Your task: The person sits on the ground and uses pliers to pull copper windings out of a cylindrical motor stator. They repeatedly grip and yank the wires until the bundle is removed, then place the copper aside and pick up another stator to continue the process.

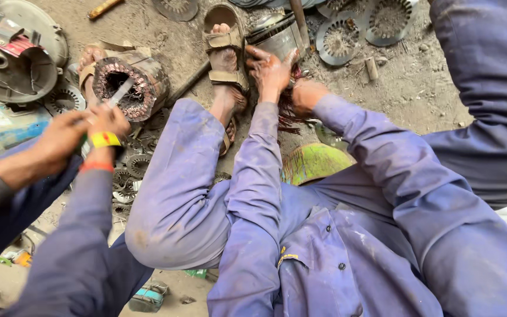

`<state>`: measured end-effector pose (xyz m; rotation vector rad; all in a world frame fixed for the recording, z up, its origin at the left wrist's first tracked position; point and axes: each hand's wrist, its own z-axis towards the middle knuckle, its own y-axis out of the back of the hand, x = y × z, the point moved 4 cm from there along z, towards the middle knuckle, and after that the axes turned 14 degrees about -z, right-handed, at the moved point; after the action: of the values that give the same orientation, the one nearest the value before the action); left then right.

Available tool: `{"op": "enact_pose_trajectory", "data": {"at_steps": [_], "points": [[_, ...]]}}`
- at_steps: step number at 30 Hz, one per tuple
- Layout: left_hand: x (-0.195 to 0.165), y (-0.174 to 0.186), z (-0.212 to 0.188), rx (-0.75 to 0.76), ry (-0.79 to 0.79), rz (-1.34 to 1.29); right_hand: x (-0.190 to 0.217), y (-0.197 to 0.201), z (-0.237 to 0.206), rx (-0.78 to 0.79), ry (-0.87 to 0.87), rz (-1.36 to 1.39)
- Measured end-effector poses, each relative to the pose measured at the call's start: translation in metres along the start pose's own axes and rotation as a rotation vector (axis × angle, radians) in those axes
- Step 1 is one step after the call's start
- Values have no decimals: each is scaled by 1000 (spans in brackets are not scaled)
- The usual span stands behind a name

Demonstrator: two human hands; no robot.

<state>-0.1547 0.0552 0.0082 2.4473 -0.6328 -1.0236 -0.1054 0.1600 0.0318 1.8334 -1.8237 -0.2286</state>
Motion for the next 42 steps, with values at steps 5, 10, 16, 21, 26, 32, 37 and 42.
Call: {"op": "enact_pose_trajectory", "data": {"at_steps": [5, 10, 16, 21, 26, 32, 37, 42], "points": [[-2, 2, -2, 32, 29, 50, -2, -12, 11, 8, 101, -86], [1, 0, 0, 45, 24, 42, -11, -14, 18, 101, 54, -121], [-5, 3, -8, -107, -131, 105, -12, -19, 10, -108, 106, -4], [-6, 12, -13, -89, 84, 56, -18, -36, 17, -375, -29, 68], [-5, 11, -18, -178, 11, 277, -5, -55, 6, -555, 32, -22], [18, -7, -2, -119, -102, 138, 15, -98, -38, -486, 94, -101], [26, 4, 0, -17, -93, 51, -37, -76, -40, -156, -36, -44], [34, 31, -45, -518, -436, 76, -60, -50, -52, -173, -67, 86]]}}
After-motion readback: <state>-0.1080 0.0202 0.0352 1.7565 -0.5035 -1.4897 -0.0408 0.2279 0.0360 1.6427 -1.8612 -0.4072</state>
